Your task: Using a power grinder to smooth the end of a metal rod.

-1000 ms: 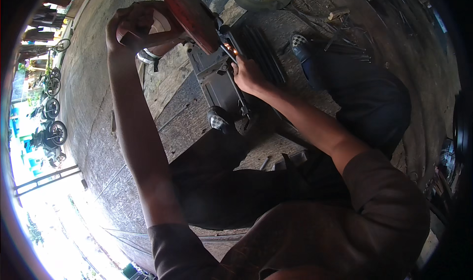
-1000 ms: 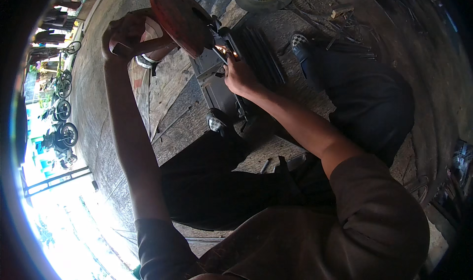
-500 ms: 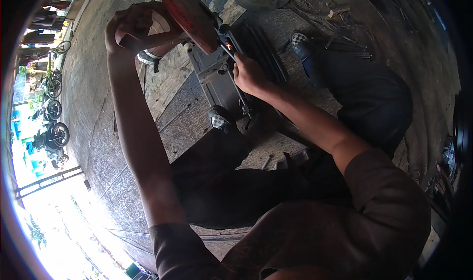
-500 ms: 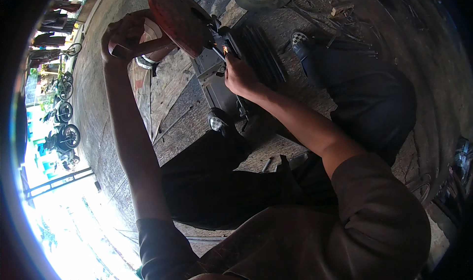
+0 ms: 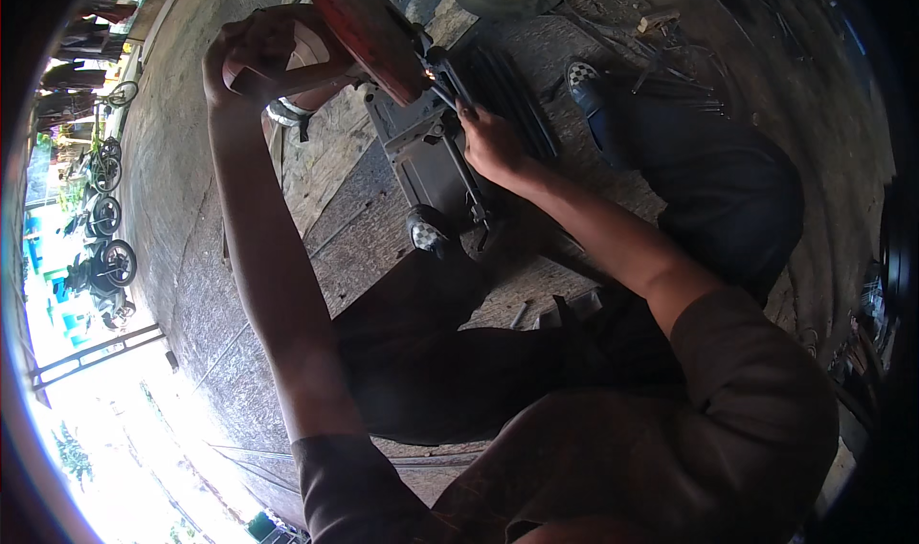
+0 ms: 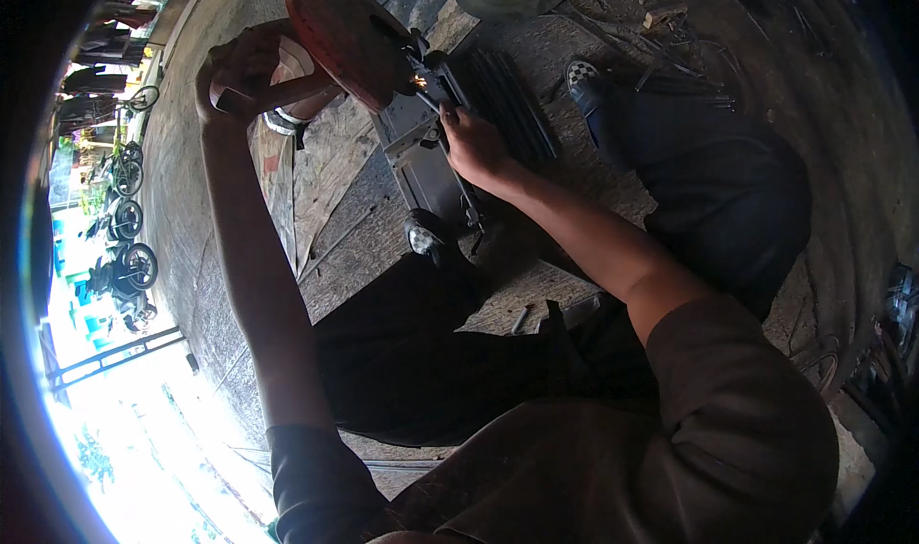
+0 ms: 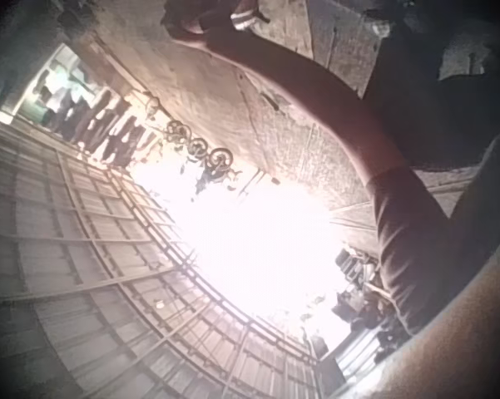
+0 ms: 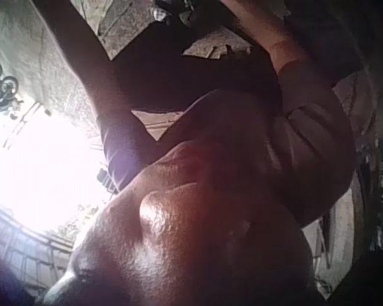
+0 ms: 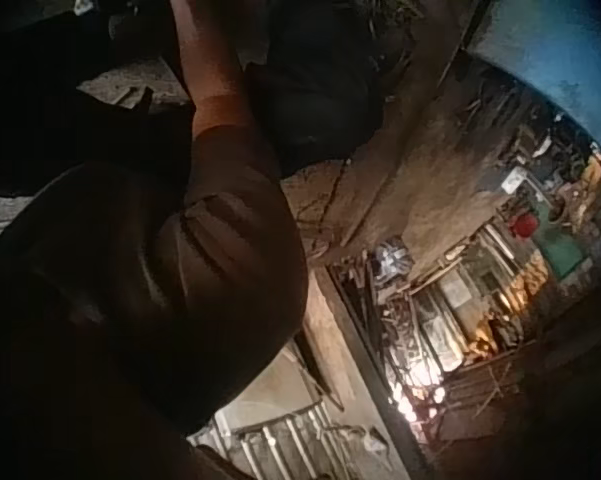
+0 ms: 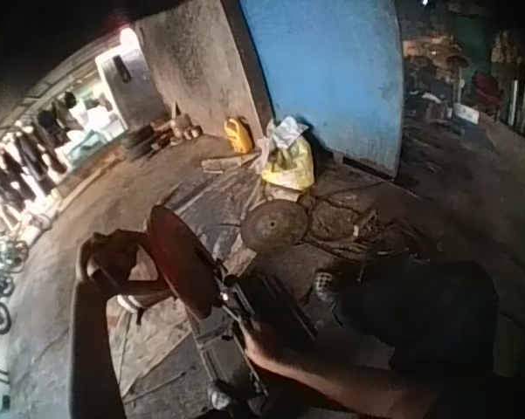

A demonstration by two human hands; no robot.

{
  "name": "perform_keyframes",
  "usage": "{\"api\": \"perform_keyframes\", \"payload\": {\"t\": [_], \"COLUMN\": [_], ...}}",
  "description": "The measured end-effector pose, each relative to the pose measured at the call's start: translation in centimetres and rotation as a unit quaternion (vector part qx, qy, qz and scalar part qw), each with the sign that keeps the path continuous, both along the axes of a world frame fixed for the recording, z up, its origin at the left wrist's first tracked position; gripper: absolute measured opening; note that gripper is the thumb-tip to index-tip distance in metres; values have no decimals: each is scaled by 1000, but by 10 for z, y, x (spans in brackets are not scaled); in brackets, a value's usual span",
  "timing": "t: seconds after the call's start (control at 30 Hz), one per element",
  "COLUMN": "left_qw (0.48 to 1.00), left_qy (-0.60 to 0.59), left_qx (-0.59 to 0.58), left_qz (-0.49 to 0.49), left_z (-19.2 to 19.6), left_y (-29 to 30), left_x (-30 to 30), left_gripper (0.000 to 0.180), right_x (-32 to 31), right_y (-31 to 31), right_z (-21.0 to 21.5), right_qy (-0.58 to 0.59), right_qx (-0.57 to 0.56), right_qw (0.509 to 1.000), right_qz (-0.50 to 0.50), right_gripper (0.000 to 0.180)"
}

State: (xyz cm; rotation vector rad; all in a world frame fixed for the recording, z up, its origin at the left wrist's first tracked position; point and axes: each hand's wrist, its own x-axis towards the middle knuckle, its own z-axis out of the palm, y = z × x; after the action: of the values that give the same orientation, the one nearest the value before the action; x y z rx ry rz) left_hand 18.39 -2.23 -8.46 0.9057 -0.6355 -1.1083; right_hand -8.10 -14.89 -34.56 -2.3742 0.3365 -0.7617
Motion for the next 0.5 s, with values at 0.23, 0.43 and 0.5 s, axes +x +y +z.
{"api": "perform_keyframes", "payload": {"t": [0.23, 0.43, 0.5], "left_qw": [700, 663, 645], "left_qy": [-664, -696, -713], "left_qx": [235, 213, 209], "left_qz": [117, 176, 180], "left_z": [0, 0, 1], "left_y": [-2, -7, -5], "left_x": [-1, -20, -19], "left_gripper": [44, 43, 43], "right_x": [-1, 1, 1], "right_y": [0, -3, 0], "right_z": [0, -5, -3], "right_qy": [-2, -30, -39], "right_qx": [-25, 16, 11], "right_qw": [1000, 999, 999], "right_qz": [-8, 1, -6], "right_gripper": [52, 50, 41]}}
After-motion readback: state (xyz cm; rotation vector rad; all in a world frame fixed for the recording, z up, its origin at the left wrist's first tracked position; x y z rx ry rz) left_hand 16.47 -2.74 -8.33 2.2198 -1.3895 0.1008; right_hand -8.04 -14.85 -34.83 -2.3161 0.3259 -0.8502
